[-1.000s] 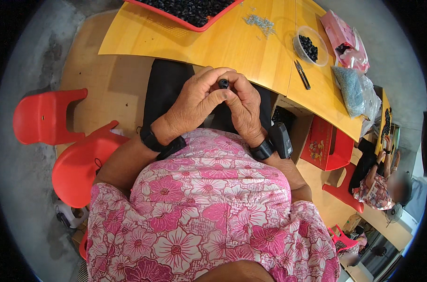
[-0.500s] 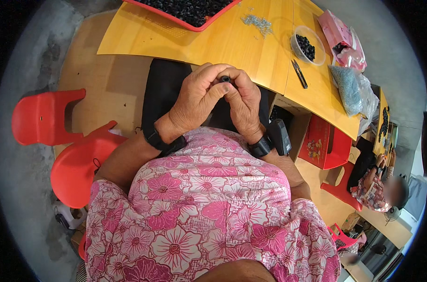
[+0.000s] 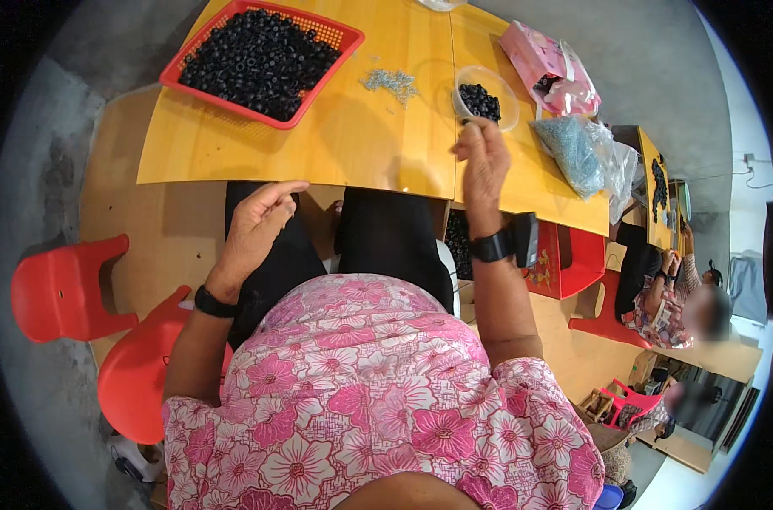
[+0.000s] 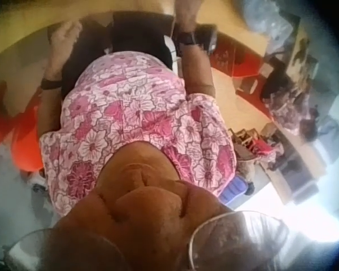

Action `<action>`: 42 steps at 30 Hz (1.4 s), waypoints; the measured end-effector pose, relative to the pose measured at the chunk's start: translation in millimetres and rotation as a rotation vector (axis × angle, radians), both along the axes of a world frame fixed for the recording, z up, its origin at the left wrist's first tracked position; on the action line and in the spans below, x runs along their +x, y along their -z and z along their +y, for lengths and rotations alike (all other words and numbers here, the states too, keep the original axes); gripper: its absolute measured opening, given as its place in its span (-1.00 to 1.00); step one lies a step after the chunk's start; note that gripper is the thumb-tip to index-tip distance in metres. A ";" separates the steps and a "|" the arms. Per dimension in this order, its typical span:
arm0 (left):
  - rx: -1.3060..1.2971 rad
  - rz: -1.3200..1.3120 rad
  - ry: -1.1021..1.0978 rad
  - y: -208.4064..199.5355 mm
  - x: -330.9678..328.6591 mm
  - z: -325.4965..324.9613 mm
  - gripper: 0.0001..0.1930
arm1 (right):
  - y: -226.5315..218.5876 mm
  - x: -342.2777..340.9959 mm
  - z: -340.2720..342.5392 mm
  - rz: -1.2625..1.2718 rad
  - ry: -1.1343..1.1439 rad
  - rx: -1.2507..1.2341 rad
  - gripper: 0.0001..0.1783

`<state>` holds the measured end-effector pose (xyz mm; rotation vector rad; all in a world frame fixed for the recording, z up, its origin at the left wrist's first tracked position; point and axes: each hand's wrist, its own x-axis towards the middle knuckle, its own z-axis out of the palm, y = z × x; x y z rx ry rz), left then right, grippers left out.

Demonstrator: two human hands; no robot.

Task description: The person assembles small black plastic components by hand, combining pieces and placing finished items into a clear bowl.

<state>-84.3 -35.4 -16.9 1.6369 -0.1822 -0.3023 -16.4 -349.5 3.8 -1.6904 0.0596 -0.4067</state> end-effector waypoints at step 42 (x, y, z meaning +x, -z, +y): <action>-0.085 0.111 -0.031 43.0 23.8 12.3 -0.74 | 3.0 140.3 186.5 0.059 -0.736 -1.281 -0.76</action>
